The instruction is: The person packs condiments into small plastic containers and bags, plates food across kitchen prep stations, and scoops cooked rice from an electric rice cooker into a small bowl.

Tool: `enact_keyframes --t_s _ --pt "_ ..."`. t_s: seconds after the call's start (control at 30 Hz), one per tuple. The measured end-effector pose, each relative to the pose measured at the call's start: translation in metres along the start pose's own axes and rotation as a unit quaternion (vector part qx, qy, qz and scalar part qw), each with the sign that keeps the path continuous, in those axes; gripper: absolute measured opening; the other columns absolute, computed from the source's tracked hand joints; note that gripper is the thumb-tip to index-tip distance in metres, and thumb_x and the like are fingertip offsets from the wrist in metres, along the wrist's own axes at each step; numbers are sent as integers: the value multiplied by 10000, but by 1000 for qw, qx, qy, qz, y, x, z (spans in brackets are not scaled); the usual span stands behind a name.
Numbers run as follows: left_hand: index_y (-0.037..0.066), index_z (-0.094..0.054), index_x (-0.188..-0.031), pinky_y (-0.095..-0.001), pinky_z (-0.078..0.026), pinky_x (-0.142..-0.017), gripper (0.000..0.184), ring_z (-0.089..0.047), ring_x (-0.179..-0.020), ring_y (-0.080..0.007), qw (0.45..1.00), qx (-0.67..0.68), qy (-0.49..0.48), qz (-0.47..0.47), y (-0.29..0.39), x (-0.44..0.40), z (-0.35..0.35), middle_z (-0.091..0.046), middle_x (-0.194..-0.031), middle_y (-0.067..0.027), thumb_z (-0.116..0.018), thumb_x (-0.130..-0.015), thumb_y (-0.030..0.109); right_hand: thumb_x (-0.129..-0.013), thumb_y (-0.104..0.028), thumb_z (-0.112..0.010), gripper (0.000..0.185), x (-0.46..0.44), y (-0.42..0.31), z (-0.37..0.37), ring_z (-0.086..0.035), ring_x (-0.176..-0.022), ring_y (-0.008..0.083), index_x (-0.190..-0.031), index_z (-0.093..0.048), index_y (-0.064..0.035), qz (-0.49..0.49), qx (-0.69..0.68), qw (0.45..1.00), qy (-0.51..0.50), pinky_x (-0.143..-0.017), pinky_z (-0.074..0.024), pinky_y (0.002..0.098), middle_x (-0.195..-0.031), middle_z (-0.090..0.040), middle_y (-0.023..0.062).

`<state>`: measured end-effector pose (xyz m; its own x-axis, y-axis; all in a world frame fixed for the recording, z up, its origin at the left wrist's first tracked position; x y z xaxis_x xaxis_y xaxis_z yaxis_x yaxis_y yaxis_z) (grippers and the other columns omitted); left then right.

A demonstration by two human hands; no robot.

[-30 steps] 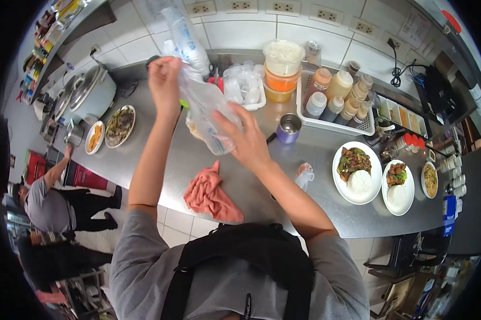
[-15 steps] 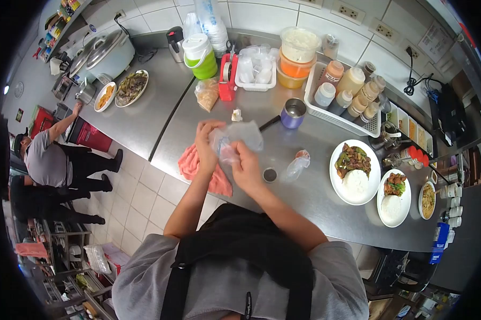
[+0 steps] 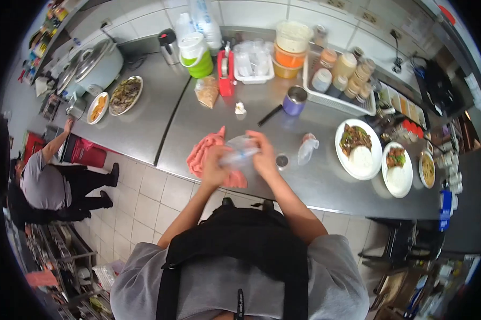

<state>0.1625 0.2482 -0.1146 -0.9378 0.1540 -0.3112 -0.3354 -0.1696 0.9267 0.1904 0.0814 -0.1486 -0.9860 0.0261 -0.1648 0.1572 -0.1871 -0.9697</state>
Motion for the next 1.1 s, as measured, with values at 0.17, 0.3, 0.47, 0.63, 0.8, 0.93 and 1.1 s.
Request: enact_keyframes --t_s 0.17,0.3,0.47,0.63,0.8,0.93,1.1 --pt "37 -653 -970 -270 -487 -719 221 -594 -801 -147 986 -102 119 51 -67 -2 63 -605 -879 -47 -656 -755 -15 -918 -52 -538 496 62 -49 -99 -550 -946 85 -1401 -432 -93 -124 -240 929 -253 -751 -476 256 -1138 -585 11" --pt "88 -628 -1052 -282 -495 -713 271 -589 -828 -150 960 195 -18 203 -80 11 39 -597 -911 -24 -611 -811 -33 -932 -231 -635 361 65 27 -55 -583 -881 72 -1250 -575 -72 -207 91 944 -242 -695 -473 213 -1031 -619 -11" --pt "117 -571 -1143 -286 -471 -742 353 -569 -843 -130 733 526 -93 420 -63 37 -24 -597 -908 -10 -574 -827 -39 -918 -370 -653 316 85 68 1 -569 -808 115 -1012 -671 -69 -347 -321 881 20 -706 -459 260 -916 -632 -6" --pt "94 -680 -999 -280 -429 -773 194 -553 -846 -160 928 259 -177 200 -104 8 -51 -594 -930 -41 -574 -863 4 -888 -363 -682 350 53 69 58 -613 -842 203 -1043 -652 -51 -249 169 952 -47 -751 -509 352 -931 -645 57" --pt "58 -720 -929 -313 -479 -764 127 -589 -891 -220 986 -50 -151 42 -102 8 -60 -597 -938 -98 -657 -829 105 -838 -252 -723 278 51 23 96 -650 -716 293 -966 -665 -12 1 521 822 230 -717 -526 403 -834 -646 152" --pt "58 -708 -932 -338 -493 -767 155 -603 -888 -258 983 -119 -135 39 -104 11 -61 -599 -973 -140 -695 -780 85 -836 -183 -728 241 43 91 97 -635 -558 244 -1011 -669 -29 -238 184 947 112 -575 -532 359 -827 -634 141" --pt "47 -643 -1088 -384 -515 -791 389 -610 -912 -307 977 -142 -153 35 -102 14 -67 -582 -1048 -159 -731 -709 53 -785 -107 -756 268 25 53 49 -637 -544 187 -1026 -673 -27 -206 31 978 18 -522 -515 322 -702 -636 111"
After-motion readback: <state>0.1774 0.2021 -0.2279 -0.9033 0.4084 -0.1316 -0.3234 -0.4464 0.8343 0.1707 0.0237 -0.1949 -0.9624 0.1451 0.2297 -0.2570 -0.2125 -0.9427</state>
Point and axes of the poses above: each hand's wrist, its own x-axis away from the middle knuckle, its own z-axis out of the back of the hand, y = z × x, the point moved 9 cm from there along -x, towards the middle knuckle
